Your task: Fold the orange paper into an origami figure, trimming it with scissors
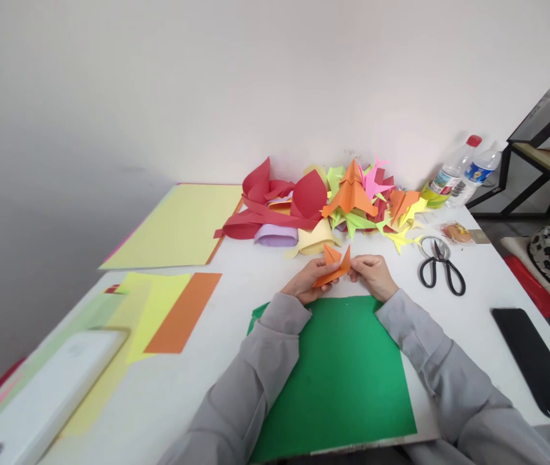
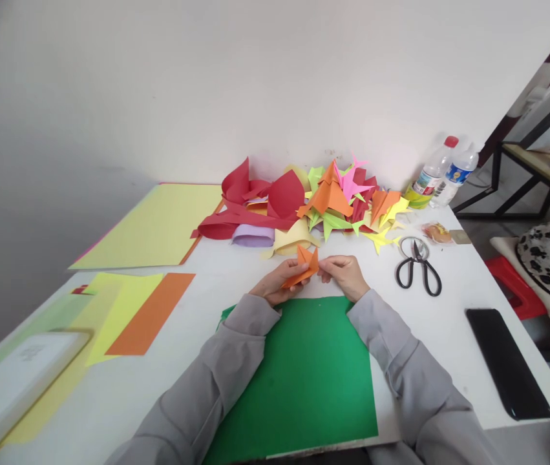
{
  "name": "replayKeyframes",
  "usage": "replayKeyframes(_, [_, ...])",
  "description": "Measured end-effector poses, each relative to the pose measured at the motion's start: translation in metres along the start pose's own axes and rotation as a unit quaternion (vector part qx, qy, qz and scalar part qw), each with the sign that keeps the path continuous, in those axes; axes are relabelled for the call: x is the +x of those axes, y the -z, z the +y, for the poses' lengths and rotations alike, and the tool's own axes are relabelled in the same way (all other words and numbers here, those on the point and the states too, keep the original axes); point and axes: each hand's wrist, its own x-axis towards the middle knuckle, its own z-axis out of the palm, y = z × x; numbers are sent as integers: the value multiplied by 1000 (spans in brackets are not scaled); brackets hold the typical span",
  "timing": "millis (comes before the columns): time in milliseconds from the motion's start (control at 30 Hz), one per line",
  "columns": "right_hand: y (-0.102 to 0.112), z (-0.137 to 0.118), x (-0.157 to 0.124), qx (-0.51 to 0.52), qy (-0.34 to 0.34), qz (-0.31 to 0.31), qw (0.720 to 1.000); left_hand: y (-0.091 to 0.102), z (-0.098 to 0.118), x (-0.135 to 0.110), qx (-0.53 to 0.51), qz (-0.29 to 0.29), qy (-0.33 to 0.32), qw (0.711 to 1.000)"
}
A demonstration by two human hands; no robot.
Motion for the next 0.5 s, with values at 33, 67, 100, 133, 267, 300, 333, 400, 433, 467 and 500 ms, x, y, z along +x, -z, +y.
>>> replayKeyframes(33, [0,1,0,0,5,10,1000,0,0,0,-3,2,1,1000])
replayKeyframes(67, [0,1,1,0,8,18,1000,0,0,0,-5,4,1,1000])
replayKeyframes(100, [0,1,1,0,10,24,1000,0,0,0,-7,7,2,1000])
replayKeyframes(133, [-1,1,1,0,10,28,1000,0,0,1,-7,10,2,1000])
replayKeyframes(267, [-1,-1,1,17,13,36,999,0,-2,3,-2,23,-13,1000])
replayKeyframes(300, [0,-1,1,20,16,40,999,-1,-2,3,1,28,-23,999])
replayKeyframes(333, [0,-2,1,20,19,43,999,-2,-3,3,5,34,-34,999])
replayKeyframes(400, [0,-2,1,17,25,50,998,-4,-4,3,17,44,-54,997])
replayKeyframes(433, [1,-2,1,16,28,52,998,-4,-4,3,24,47,-60,997])
replayKeyframes(467, [1,-1,2,16,29,53,998,-4,-4,3,33,48,-64,996])
replayKeyframes(500, [2,-1,2,18,27,50,998,-4,-4,3,40,48,-69,996])
